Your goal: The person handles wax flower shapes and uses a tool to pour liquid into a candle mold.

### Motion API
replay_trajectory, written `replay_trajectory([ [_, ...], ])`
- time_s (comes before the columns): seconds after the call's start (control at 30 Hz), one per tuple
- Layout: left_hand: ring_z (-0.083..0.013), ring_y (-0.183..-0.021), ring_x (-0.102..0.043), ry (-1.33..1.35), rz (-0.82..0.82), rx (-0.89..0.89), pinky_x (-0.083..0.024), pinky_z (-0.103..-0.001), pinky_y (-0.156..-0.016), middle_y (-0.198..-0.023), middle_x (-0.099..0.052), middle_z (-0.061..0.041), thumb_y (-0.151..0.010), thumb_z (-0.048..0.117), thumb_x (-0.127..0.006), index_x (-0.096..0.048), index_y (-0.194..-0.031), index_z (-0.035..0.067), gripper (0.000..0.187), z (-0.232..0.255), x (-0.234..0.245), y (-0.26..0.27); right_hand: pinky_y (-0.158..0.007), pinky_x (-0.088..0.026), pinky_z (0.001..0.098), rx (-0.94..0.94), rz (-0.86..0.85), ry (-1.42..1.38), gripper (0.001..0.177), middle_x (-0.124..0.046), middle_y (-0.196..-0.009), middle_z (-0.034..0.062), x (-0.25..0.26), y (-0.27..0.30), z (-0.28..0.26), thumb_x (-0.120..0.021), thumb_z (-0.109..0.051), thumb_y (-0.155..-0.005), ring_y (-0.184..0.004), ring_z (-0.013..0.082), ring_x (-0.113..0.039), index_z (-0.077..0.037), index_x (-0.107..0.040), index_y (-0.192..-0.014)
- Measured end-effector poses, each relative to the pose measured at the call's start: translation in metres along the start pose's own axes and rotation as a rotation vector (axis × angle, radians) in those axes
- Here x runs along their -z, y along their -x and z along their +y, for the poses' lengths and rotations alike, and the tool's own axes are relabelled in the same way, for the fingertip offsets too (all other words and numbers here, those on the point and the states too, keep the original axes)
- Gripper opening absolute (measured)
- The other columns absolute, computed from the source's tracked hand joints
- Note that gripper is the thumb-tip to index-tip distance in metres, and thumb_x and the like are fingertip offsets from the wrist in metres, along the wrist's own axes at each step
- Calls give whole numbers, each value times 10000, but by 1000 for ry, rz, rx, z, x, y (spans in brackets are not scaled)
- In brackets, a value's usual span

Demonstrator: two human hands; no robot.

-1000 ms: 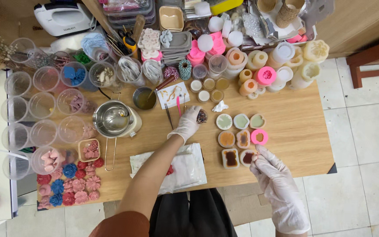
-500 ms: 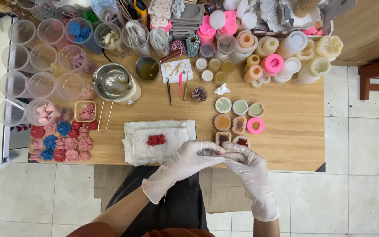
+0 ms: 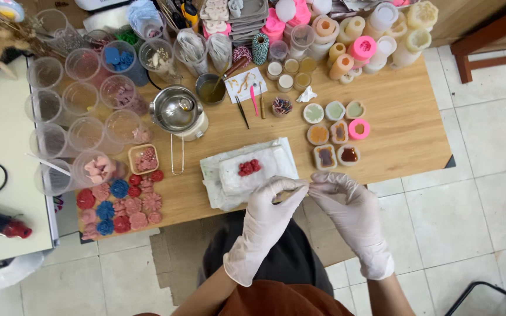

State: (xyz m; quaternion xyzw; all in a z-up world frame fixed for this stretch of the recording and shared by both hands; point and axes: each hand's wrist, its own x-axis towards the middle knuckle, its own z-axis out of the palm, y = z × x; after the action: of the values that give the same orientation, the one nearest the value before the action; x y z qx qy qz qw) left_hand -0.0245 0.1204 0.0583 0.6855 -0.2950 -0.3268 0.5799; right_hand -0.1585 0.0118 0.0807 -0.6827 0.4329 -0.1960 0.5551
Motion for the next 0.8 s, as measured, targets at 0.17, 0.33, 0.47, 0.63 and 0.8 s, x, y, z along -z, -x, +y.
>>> replay_trajectory([
  [0.17, -72, -899, -682, 563, -119, 271, -542, -212, -856, -965, -774, -37, -938, 59, -712, -769, -1003, -6, 109, -18, 33, 18, -860, -580, 255, 244, 13, 105, 352, -797, -1040, 58, -33, 32, -21, -842, -56, -768, -914, 113, -738, 5, -749, -1103],
  [0.33, -41, -868, -635, 549, -126, 207, -524, -195, -826, -939, -750, -4, -954, 71, -711, -758, -999, -16, 109, -32, 58, 39, -802, -591, 260, 456, 59, 218, 327, -801, -970, 58, -55, 59, -31, -836, -65, -776, -876, 128, -769, -39, -771, -1095],
  [0.47, -28, -808, -583, 503, -85, 210, -498, -197, -742, -886, -713, 18, -939, 67, -753, -765, -991, -20, 102, -35, 53, 53, -840, -595, 273, 522, 25, 238, 267, -798, -1028, 70, -52, 67, -28, -813, -35, -812, -932, 154, -769, -34, -780, -1078],
  [0.63, -32, -798, -579, 453, -44, 175, -485, -204, -726, -885, -710, 19, -943, 81, -758, -791, -1027, -18, 134, -32, 37, 58, -873, -592, 284, 412, 61, 90, 195, -789, -1018, 86, -44, 65, -8, -812, 7, -818, -947, 156, -746, -7, -779, -1009],
  [0.8, -51, -922, -679, 468, -93, 209, -544, -206, -859, -1008, -780, 2, -961, 134, -706, -775, -1103, 0, 207, -41, 31, 63, -880, -573, 286, 345, 41, 40, 170, -779, -1014, 98, -37, 61, 17, -798, 36, -840, -947, 148, -721, 17, -773, -1007],
])
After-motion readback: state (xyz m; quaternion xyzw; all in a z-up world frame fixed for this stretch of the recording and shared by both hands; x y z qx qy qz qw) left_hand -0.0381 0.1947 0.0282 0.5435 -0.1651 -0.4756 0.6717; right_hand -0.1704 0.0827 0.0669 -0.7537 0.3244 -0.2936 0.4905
